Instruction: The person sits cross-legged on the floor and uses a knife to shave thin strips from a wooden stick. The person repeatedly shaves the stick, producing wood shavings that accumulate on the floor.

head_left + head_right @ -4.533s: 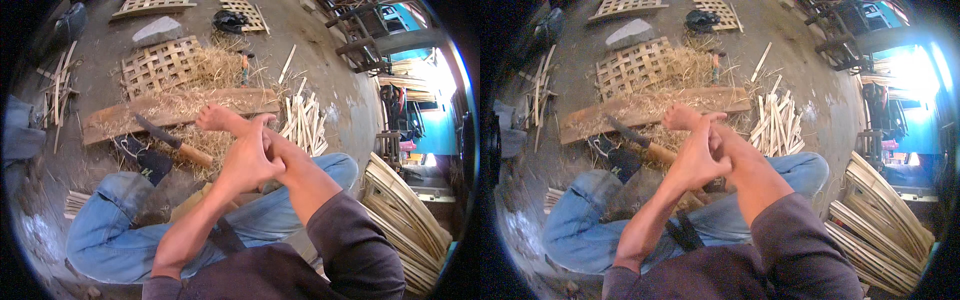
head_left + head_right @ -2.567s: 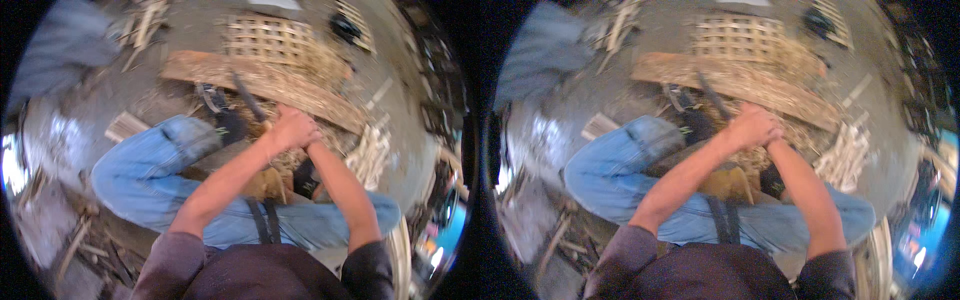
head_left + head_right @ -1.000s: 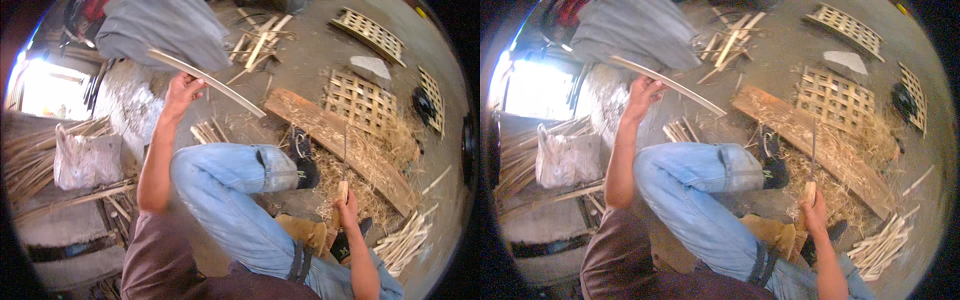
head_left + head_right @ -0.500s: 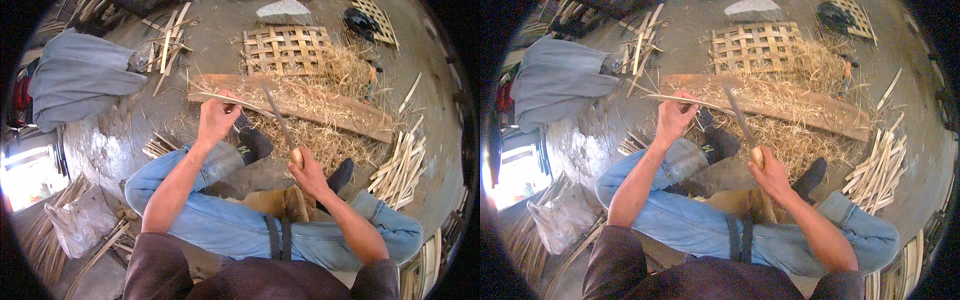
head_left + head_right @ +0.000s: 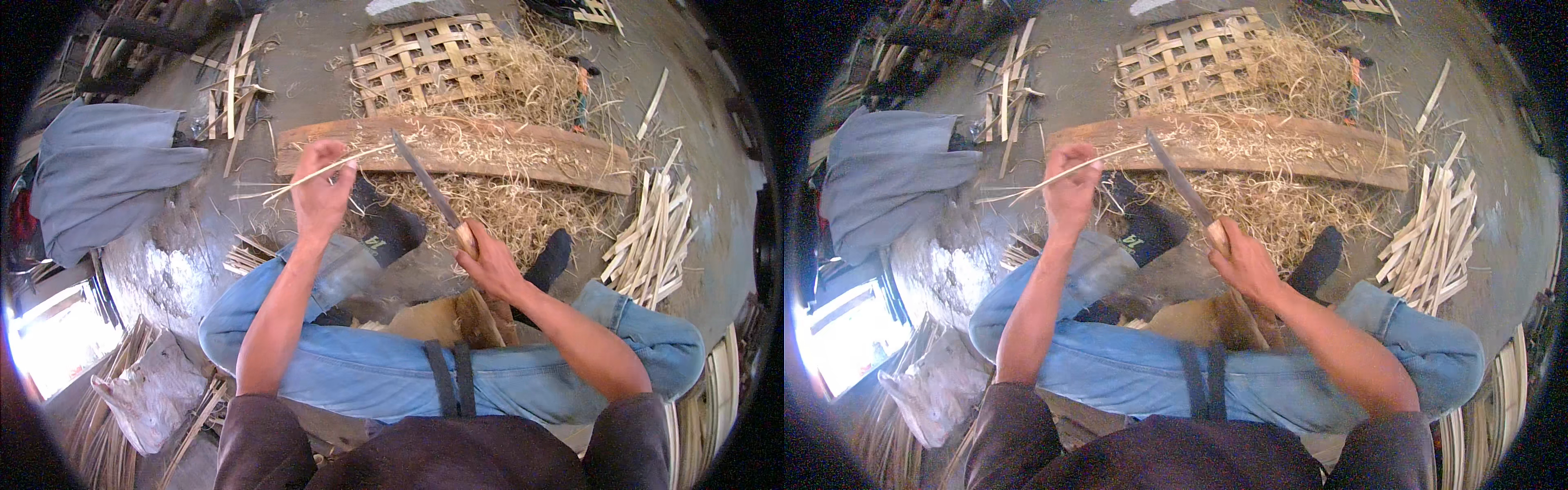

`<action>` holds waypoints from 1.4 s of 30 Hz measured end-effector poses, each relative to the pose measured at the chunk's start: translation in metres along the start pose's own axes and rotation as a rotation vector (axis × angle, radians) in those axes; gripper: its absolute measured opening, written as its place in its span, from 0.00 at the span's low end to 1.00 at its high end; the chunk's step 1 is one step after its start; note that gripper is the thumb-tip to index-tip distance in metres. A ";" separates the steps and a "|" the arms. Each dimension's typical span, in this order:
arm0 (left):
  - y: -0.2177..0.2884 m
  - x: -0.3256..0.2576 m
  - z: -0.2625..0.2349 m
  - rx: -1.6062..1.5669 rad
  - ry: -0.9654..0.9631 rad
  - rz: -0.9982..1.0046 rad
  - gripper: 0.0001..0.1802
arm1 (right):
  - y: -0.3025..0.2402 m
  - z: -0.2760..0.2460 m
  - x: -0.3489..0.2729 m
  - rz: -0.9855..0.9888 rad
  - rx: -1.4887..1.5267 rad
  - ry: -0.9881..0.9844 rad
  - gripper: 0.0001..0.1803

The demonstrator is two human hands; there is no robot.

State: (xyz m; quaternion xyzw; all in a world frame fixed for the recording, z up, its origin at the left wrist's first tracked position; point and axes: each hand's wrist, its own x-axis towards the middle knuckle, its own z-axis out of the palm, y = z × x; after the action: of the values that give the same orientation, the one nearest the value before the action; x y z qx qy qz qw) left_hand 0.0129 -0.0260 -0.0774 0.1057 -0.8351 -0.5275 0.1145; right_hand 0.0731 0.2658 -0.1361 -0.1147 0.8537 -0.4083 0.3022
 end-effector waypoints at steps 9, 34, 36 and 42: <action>-0.024 0.001 -0.009 -0.243 0.082 0.106 0.21 | 0.021 0.009 0.007 0.010 -0.002 -0.028 0.28; 0.009 0.001 -0.043 -0.074 0.116 0.283 0.33 | -0.181 -0.055 -0.078 0.063 0.669 -0.149 0.36; 0.015 -0.001 -0.033 -0.243 0.145 0.183 0.31 | -0.179 -0.057 -0.079 -0.020 0.672 -0.114 0.37; 0.018 0.004 -0.019 -0.937 0.030 0.189 0.30 | -0.071 -0.022 -0.008 0.189 0.230 -0.020 0.25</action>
State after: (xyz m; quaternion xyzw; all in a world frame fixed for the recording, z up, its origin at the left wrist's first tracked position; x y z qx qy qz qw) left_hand 0.0140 -0.0356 -0.0529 -0.0261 -0.5115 -0.8331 0.2091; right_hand 0.0627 0.2377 -0.0678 -0.0023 0.8051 -0.4720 0.3591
